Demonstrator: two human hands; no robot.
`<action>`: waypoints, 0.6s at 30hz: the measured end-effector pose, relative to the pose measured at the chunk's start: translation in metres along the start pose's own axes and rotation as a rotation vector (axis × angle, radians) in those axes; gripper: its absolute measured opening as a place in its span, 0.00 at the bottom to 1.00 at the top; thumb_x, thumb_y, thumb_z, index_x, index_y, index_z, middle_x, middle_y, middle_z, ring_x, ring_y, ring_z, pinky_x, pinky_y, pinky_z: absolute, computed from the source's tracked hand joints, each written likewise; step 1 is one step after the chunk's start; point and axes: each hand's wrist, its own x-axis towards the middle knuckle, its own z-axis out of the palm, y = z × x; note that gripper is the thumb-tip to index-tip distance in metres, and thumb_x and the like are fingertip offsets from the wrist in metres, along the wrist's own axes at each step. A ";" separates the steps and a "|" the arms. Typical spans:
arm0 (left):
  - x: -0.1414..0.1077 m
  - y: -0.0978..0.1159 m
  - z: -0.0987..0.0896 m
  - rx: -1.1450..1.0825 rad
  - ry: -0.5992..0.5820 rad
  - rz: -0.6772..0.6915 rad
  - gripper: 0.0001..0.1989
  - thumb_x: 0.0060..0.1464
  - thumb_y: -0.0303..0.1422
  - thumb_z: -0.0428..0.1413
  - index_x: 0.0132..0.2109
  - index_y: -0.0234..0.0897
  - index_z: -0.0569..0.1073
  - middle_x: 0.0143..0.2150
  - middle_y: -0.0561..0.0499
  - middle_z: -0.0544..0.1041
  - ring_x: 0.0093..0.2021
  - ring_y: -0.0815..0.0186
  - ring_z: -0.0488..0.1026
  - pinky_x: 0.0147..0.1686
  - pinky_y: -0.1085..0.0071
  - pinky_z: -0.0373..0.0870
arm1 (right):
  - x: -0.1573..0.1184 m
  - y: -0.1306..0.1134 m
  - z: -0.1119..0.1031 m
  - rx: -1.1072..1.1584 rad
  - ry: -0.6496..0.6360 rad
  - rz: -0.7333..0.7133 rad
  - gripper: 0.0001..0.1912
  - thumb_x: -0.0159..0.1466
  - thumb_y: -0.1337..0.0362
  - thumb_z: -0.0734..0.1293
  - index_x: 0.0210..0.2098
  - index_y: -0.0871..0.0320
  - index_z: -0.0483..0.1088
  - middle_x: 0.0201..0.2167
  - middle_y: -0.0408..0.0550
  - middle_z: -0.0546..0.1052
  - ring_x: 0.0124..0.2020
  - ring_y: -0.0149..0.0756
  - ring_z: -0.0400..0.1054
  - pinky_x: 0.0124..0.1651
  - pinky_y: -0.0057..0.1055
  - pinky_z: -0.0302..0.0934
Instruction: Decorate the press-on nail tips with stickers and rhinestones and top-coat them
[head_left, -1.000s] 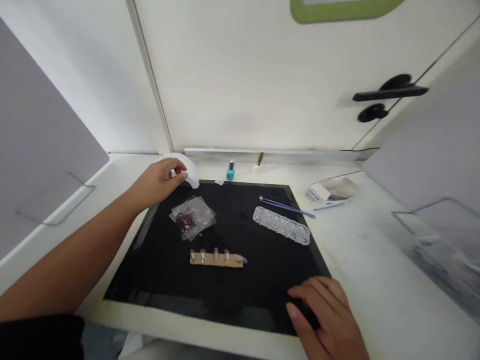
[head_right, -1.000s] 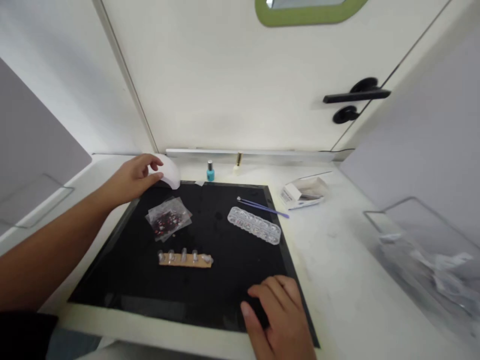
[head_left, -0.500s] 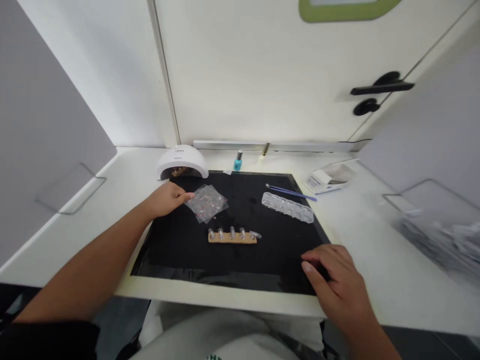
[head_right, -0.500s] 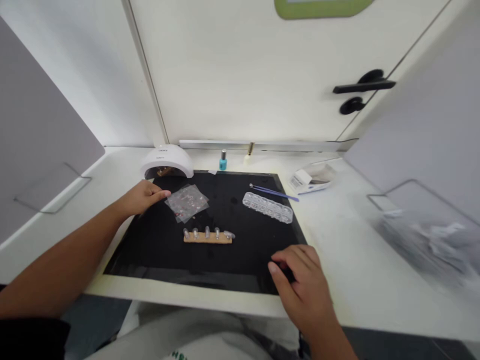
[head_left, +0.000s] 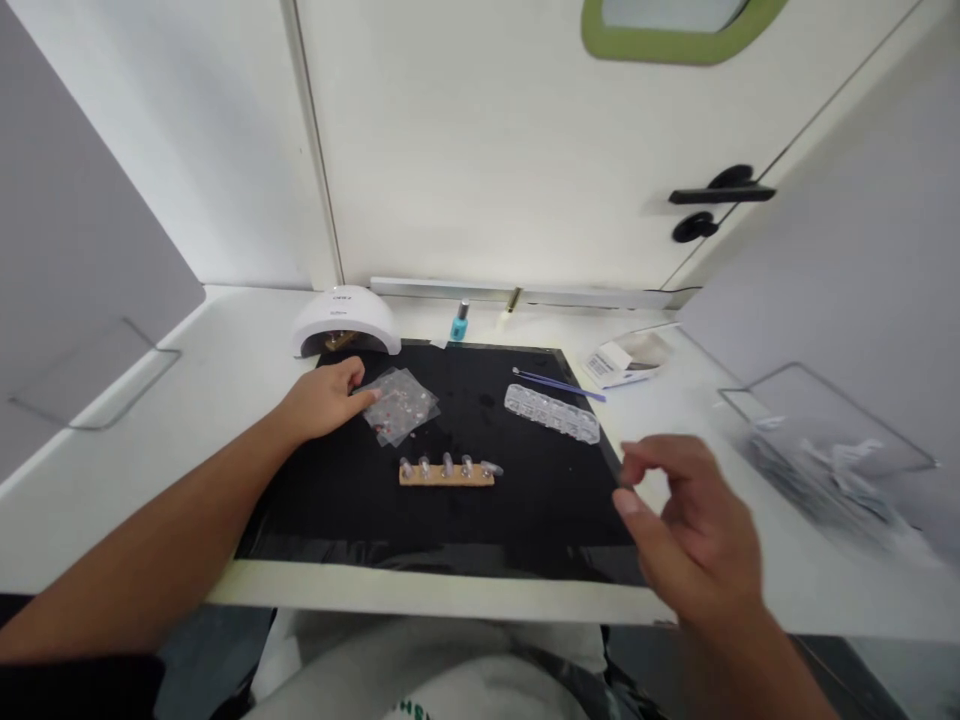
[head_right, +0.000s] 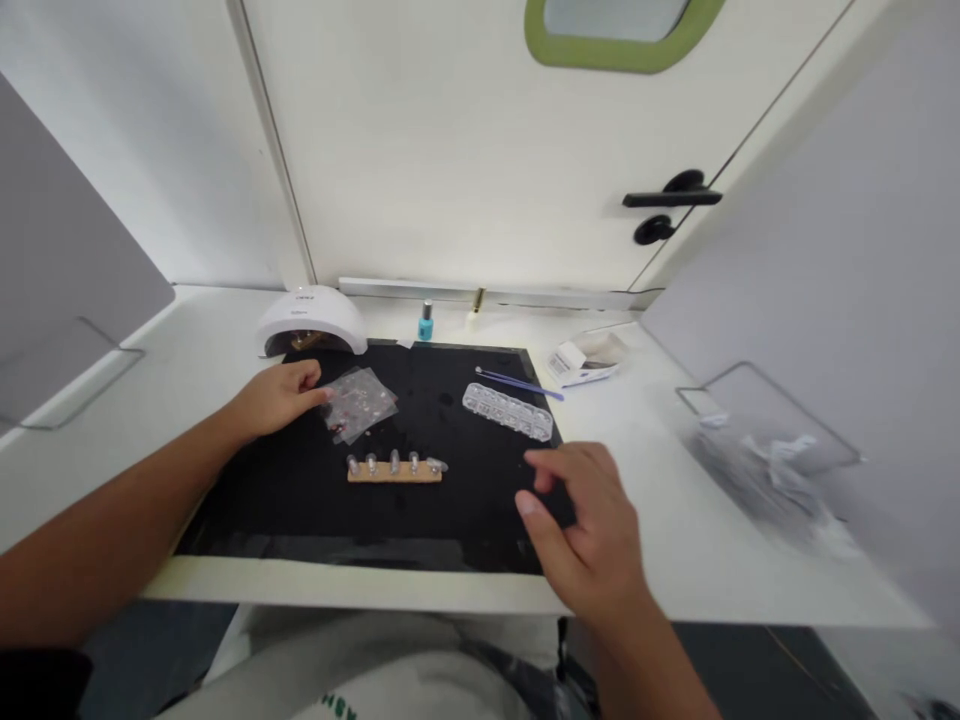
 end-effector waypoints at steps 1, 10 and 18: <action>-0.001 -0.002 0.000 0.002 0.004 -0.001 0.15 0.56 0.47 0.53 0.35 0.40 0.64 0.26 0.56 0.66 0.27 0.64 0.64 0.29 0.69 0.54 | 0.009 0.005 -0.002 0.029 0.025 0.006 0.11 0.63 0.65 0.65 0.46 0.49 0.68 0.28 0.45 0.69 0.33 0.42 0.64 0.37 0.39 0.61; -0.002 -0.007 0.007 -0.011 -0.021 0.108 0.18 0.57 0.46 0.54 0.51 0.43 0.67 0.47 0.50 0.71 0.38 0.60 0.72 0.39 0.63 0.66 | 0.102 0.074 0.022 -0.580 -0.647 0.206 0.14 0.66 0.56 0.62 0.46 0.56 0.72 0.38 0.51 0.78 0.45 0.46 0.71 0.47 0.42 0.65; -0.005 -0.013 0.009 -0.033 -0.072 0.118 0.19 0.61 0.45 0.51 0.56 0.44 0.67 0.48 0.50 0.71 0.43 0.58 0.74 0.42 0.62 0.69 | 0.100 0.112 0.048 -0.765 -0.852 0.370 0.16 0.69 0.57 0.65 0.52 0.59 0.70 0.52 0.52 0.74 0.49 0.40 0.72 0.51 0.44 0.69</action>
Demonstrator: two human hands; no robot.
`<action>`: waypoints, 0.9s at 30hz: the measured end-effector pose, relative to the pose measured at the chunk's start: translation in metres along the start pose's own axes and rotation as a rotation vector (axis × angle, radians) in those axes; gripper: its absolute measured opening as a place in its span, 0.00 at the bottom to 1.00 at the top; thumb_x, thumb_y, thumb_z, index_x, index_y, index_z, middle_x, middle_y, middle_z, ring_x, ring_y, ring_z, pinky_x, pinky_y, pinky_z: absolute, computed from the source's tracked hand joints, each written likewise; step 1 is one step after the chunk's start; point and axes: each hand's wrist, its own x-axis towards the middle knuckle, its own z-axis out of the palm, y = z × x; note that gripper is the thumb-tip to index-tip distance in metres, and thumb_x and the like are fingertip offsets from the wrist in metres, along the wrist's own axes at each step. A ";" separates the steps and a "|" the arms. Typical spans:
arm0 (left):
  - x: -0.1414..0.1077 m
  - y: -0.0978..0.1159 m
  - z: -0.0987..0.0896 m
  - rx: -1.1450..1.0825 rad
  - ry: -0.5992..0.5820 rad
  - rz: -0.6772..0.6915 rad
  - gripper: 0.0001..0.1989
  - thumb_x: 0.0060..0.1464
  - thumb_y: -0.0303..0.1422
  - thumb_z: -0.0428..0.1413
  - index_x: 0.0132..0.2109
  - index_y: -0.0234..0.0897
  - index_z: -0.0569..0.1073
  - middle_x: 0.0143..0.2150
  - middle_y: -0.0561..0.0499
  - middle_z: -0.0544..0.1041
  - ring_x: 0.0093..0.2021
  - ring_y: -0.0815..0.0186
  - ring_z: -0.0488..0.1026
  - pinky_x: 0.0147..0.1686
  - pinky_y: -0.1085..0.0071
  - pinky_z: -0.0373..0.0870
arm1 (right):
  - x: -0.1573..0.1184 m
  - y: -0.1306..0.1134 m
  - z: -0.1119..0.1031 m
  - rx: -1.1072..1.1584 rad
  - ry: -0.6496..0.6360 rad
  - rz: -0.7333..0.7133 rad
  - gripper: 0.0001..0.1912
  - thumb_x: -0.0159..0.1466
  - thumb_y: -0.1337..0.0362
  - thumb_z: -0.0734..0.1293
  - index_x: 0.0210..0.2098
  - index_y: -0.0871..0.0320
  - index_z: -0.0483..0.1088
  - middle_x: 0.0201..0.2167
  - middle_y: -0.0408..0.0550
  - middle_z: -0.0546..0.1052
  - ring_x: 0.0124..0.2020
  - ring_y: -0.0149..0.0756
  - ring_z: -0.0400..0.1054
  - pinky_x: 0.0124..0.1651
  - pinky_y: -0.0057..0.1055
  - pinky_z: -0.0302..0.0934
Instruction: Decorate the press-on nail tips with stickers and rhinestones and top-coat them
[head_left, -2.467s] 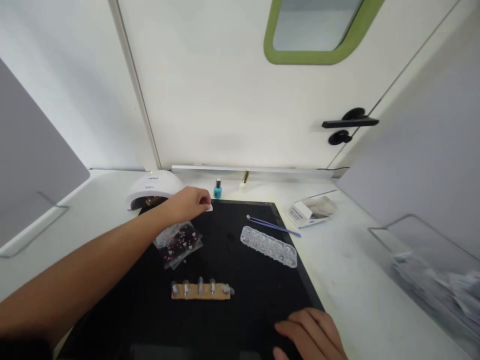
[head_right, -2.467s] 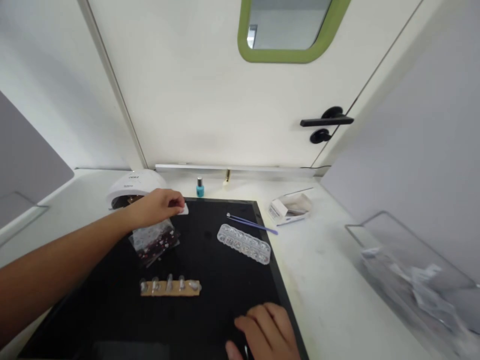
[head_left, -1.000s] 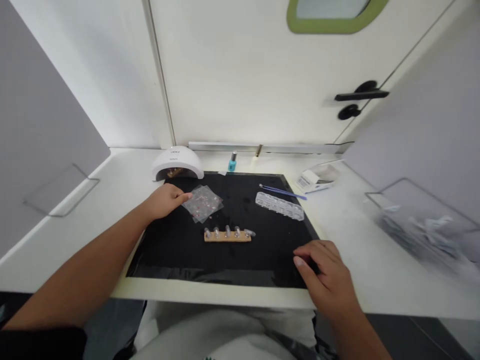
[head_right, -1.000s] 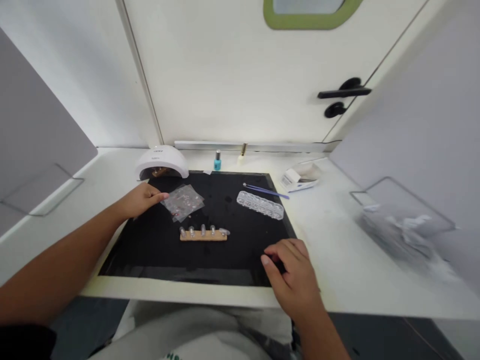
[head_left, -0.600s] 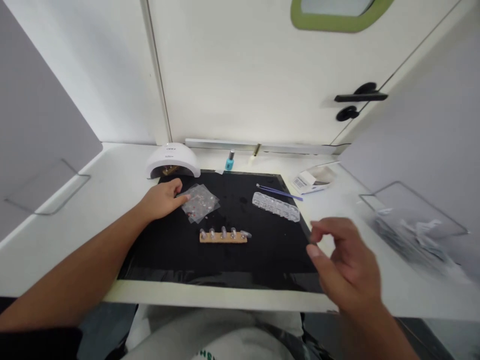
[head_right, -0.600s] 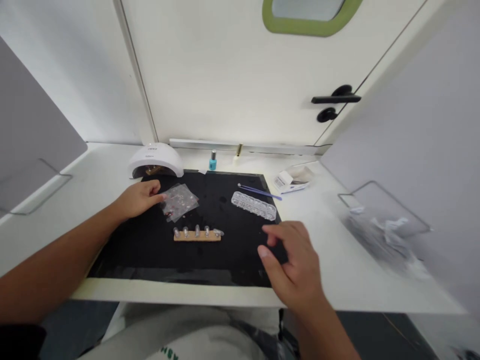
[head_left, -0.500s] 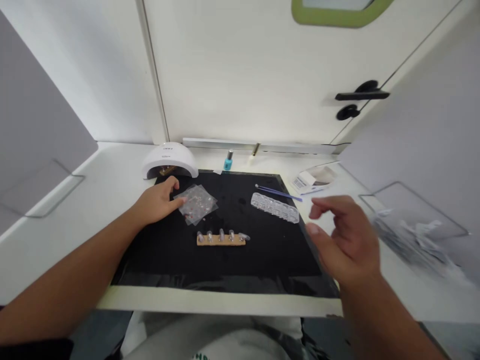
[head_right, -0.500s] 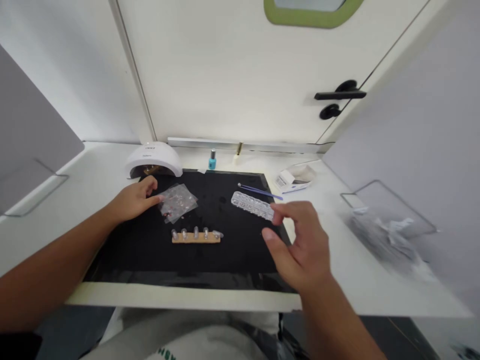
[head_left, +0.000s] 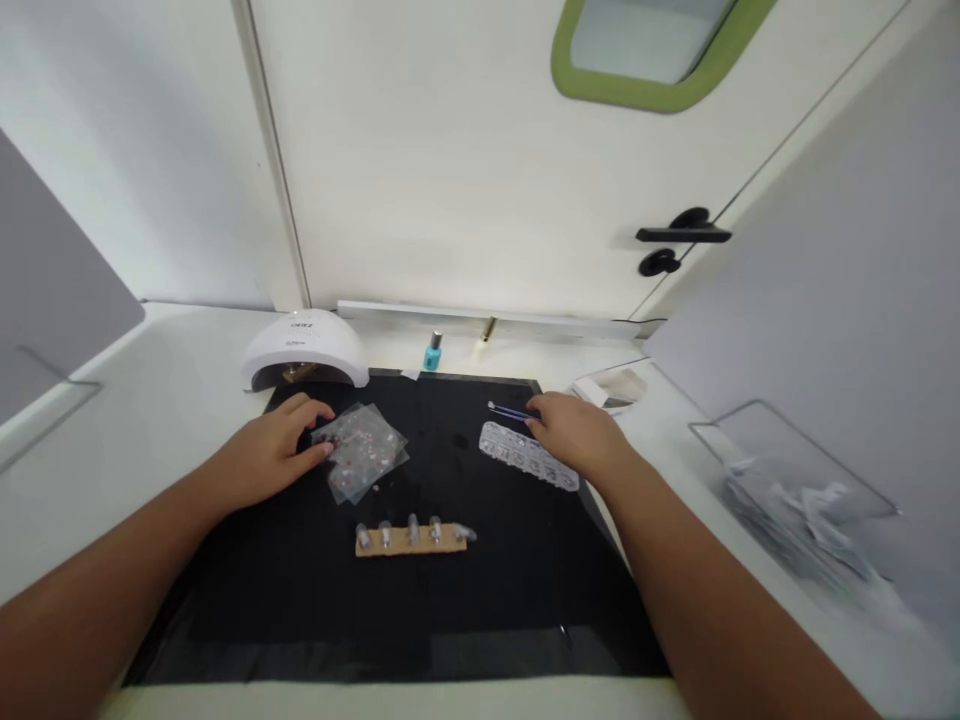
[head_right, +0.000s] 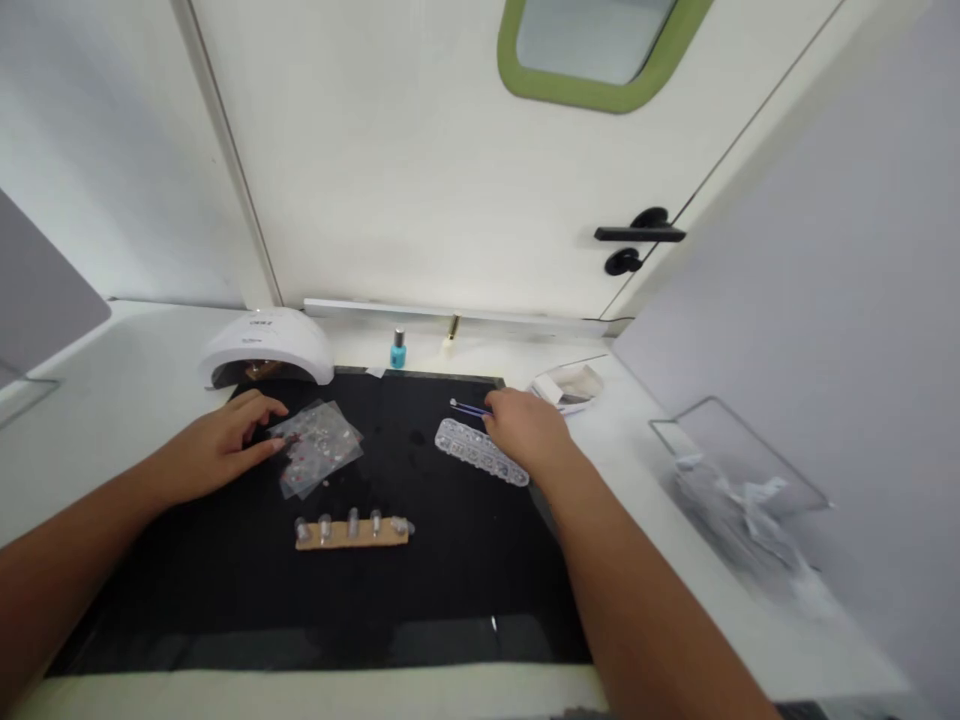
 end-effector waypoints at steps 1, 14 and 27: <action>0.000 -0.001 0.001 0.002 -0.010 -0.001 0.20 0.61 0.46 0.51 0.56 0.44 0.66 0.48 0.50 0.71 0.42 0.59 0.74 0.42 0.62 0.69 | 0.001 0.002 0.003 -0.005 -0.014 0.006 0.16 0.69 0.58 0.65 0.52 0.59 0.70 0.52 0.52 0.74 0.49 0.40 0.72 0.51 0.45 0.69; -0.002 -0.001 0.000 -0.002 -0.032 -0.021 0.21 0.62 0.49 0.49 0.56 0.42 0.67 0.45 0.49 0.69 0.39 0.60 0.72 0.41 0.61 0.70 | 0.005 0.008 0.011 0.036 -0.055 0.001 0.16 0.68 0.58 0.65 0.52 0.59 0.70 0.51 0.52 0.75 0.48 0.39 0.72 0.50 0.44 0.70; 0.000 0.009 -0.003 0.002 0.047 -0.006 0.21 0.60 0.48 0.50 0.53 0.41 0.70 0.47 0.46 0.73 0.44 0.55 0.75 0.43 0.60 0.73 | -0.036 0.002 -0.020 0.454 0.143 -0.243 0.07 0.68 0.64 0.55 0.37 0.56 0.63 0.31 0.49 0.73 0.32 0.40 0.66 0.36 0.35 0.59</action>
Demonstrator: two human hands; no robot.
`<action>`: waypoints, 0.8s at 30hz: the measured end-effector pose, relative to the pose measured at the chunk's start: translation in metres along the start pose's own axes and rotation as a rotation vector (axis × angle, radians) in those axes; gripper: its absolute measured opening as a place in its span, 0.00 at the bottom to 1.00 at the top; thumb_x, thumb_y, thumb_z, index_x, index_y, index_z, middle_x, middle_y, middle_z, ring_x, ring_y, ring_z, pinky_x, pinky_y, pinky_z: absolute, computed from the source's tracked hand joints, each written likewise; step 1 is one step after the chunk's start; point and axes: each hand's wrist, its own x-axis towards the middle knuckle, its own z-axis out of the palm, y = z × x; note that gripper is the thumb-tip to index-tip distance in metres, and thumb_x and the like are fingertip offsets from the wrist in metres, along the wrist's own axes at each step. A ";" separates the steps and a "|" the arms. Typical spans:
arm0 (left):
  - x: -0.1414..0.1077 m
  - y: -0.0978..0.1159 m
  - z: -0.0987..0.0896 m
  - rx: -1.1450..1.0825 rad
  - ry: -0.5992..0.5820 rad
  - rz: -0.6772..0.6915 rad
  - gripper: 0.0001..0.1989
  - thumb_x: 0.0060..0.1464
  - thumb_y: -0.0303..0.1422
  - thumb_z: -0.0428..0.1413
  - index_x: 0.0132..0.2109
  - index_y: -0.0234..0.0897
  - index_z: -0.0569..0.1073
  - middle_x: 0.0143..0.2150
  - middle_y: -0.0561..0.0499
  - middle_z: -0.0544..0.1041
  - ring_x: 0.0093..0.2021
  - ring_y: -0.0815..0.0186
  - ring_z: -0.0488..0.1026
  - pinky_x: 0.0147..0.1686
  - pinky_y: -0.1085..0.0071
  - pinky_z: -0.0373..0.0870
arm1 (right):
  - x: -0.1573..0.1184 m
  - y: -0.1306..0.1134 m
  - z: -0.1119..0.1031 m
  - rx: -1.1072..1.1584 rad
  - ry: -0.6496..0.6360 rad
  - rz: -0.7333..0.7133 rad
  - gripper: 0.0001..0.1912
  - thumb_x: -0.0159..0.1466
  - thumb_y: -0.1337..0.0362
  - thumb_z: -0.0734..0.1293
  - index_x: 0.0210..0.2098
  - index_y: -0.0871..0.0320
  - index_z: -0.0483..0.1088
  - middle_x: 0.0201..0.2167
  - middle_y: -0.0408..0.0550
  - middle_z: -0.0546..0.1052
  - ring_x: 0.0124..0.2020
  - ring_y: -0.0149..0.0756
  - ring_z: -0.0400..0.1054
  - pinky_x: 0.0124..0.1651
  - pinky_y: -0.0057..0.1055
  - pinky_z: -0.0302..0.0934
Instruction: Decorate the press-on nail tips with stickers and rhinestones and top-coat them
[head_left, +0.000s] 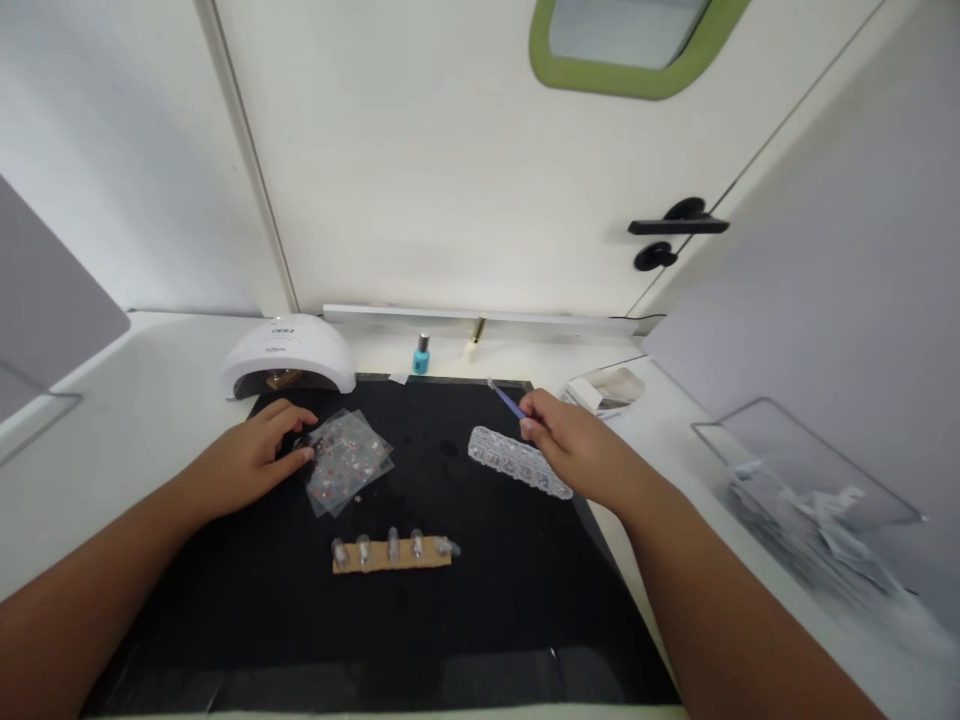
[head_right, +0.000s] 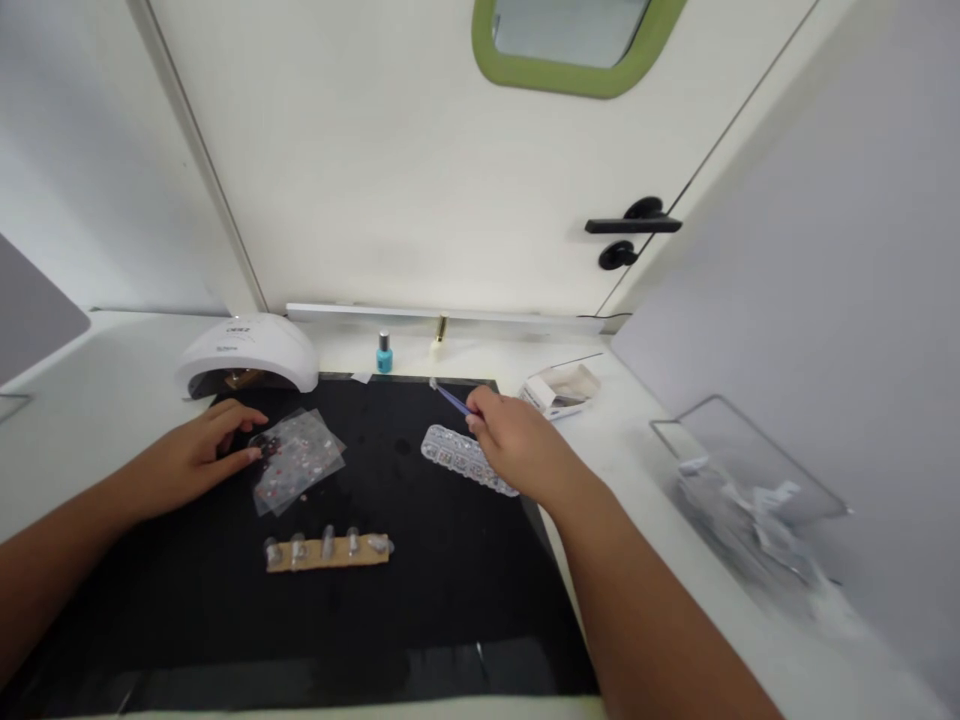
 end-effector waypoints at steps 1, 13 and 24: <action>0.000 0.000 0.000 0.002 0.012 0.006 0.20 0.60 0.47 0.51 0.53 0.41 0.70 0.47 0.46 0.73 0.45 0.55 0.74 0.43 0.60 0.73 | -0.002 -0.002 0.000 0.047 -0.013 -0.016 0.08 0.69 0.63 0.55 0.38 0.56 0.63 0.29 0.46 0.72 0.30 0.39 0.65 0.34 0.33 0.58; -0.020 0.063 -0.040 -0.188 0.145 0.284 0.09 0.64 0.35 0.53 0.51 0.43 0.69 0.42 0.52 0.70 0.35 0.67 0.67 0.37 0.70 0.68 | -0.013 -0.040 0.006 0.460 -0.212 -0.182 0.10 0.65 0.58 0.62 0.39 0.57 0.70 0.31 0.44 0.73 0.32 0.34 0.66 0.37 0.31 0.60; -0.021 0.091 -0.012 -0.434 0.199 0.341 0.07 0.62 0.29 0.54 0.47 0.41 0.71 0.39 0.50 0.72 0.36 0.67 0.69 0.34 0.71 0.69 | -0.010 -0.038 0.013 0.561 -0.359 -0.274 0.19 0.68 0.54 0.61 0.55 0.50 0.75 0.46 0.45 0.82 0.45 0.40 0.75 0.49 0.36 0.65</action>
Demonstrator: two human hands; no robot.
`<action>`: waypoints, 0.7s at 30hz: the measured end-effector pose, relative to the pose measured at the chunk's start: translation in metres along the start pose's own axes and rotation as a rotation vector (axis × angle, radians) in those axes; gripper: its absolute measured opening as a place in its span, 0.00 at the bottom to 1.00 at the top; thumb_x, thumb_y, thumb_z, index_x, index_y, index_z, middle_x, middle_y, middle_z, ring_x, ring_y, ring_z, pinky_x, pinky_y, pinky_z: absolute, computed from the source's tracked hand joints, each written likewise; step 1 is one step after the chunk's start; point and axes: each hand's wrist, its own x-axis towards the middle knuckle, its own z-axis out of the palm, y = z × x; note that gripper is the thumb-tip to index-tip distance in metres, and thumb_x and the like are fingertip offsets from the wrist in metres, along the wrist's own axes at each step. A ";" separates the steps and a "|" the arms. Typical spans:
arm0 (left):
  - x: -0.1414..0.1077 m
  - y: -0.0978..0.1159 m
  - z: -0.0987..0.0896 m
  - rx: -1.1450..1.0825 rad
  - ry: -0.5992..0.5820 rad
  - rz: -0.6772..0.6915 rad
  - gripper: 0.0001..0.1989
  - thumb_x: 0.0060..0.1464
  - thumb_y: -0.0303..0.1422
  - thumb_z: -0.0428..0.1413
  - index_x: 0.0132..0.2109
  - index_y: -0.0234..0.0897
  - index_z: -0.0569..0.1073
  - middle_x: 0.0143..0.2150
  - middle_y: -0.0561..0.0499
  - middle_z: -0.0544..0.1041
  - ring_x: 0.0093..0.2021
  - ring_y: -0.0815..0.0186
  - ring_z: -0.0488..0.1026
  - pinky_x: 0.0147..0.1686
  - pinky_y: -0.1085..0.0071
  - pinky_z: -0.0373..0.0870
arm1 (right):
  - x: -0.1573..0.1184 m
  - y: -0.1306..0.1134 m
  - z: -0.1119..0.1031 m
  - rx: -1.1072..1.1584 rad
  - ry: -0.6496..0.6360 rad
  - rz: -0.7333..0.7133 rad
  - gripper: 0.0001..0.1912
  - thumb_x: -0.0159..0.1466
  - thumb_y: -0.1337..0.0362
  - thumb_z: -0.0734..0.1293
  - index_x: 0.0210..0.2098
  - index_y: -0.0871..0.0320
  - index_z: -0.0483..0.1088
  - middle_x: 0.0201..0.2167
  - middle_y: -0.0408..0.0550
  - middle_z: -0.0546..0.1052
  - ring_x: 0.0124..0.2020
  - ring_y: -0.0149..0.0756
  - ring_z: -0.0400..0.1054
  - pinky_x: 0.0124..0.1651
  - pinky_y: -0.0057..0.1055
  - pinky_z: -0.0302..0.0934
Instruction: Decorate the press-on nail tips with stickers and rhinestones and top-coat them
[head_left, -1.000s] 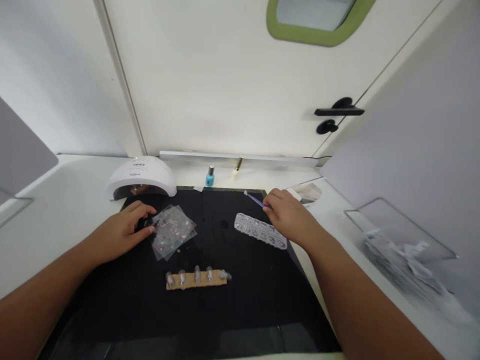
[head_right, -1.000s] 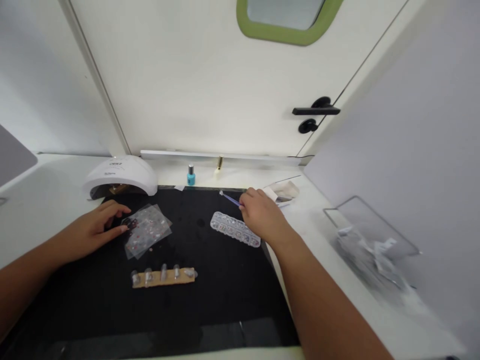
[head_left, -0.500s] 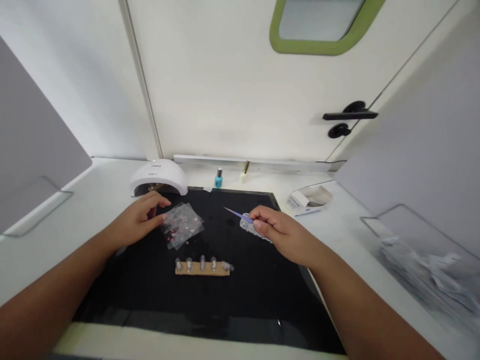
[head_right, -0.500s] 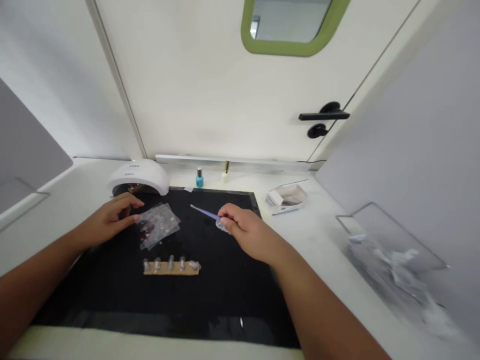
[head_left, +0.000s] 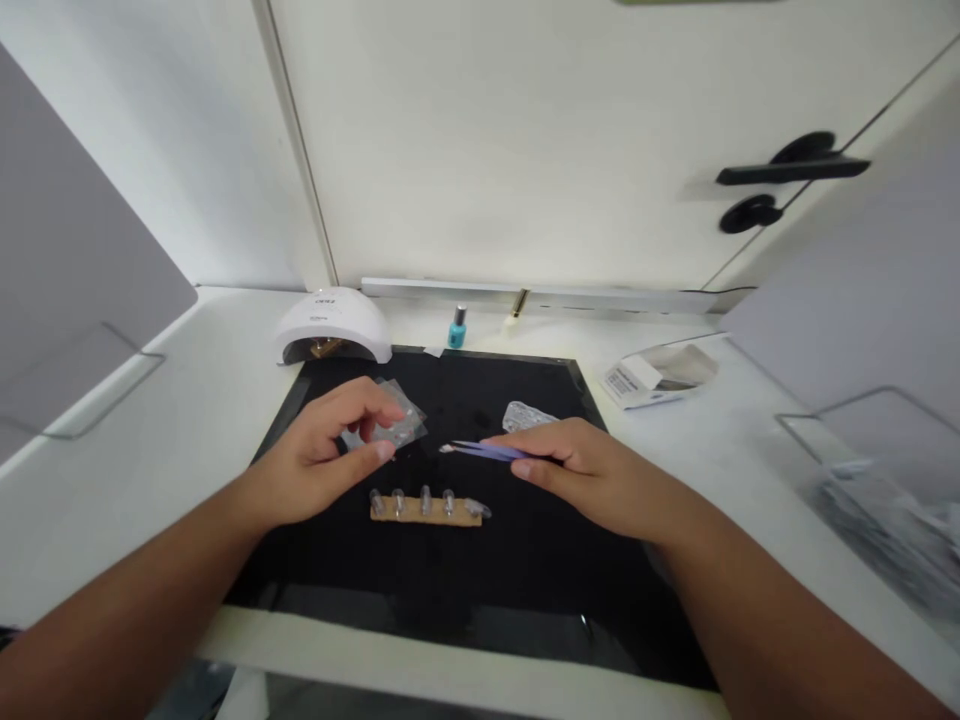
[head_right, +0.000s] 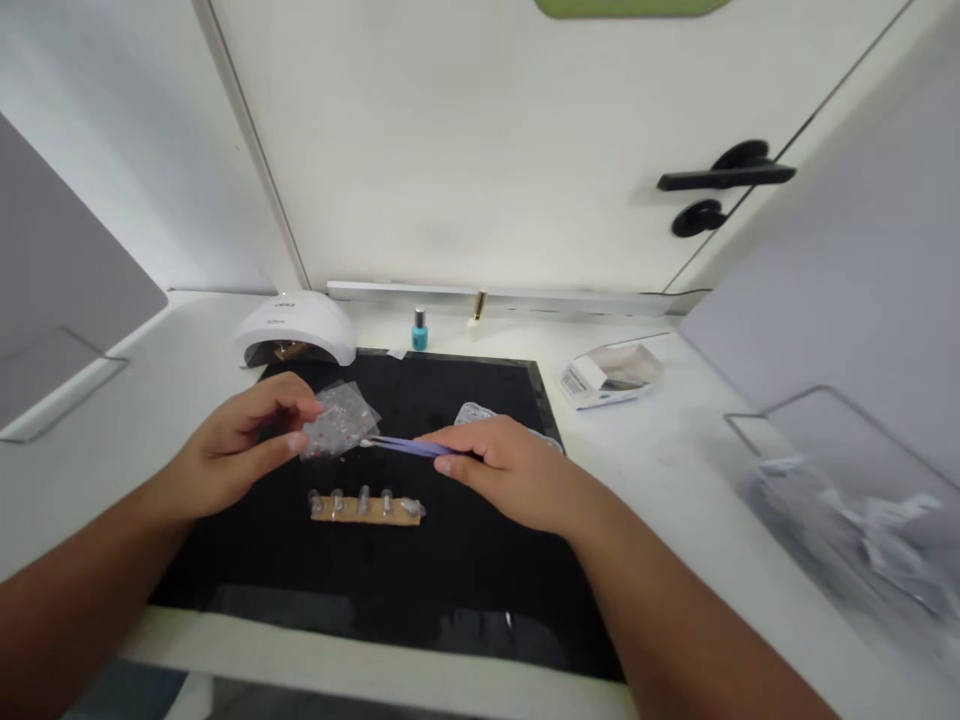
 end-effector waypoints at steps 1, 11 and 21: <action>-0.002 -0.002 0.004 -0.007 -0.016 0.008 0.08 0.62 0.30 0.54 0.48 0.41 0.71 0.40 0.49 0.72 0.37 0.66 0.69 0.36 0.70 0.70 | 0.000 -0.001 0.002 -0.028 0.007 0.000 0.19 0.68 0.55 0.61 0.55 0.49 0.75 0.48 0.44 0.82 0.46 0.40 0.76 0.51 0.37 0.65; -0.001 0.014 0.028 0.126 -0.131 0.108 0.12 0.60 0.33 0.57 0.51 0.39 0.70 0.44 0.45 0.78 0.44 0.59 0.74 0.46 0.60 0.70 | 0.001 -0.023 0.019 -0.444 -0.010 0.043 0.16 0.68 0.61 0.58 0.44 0.51 0.78 0.38 0.47 0.83 0.38 0.43 0.76 0.38 0.36 0.63; -0.005 0.018 0.036 0.448 -0.100 0.223 0.04 0.62 0.31 0.56 0.42 0.39 0.75 0.36 0.49 0.81 0.36 0.63 0.74 0.38 0.62 0.64 | 0.002 -0.028 0.021 -0.263 0.019 0.115 0.10 0.62 0.62 0.63 0.37 0.54 0.77 0.24 0.44 0.77 0.24 0.34 0.68 0.26 0.29 0.55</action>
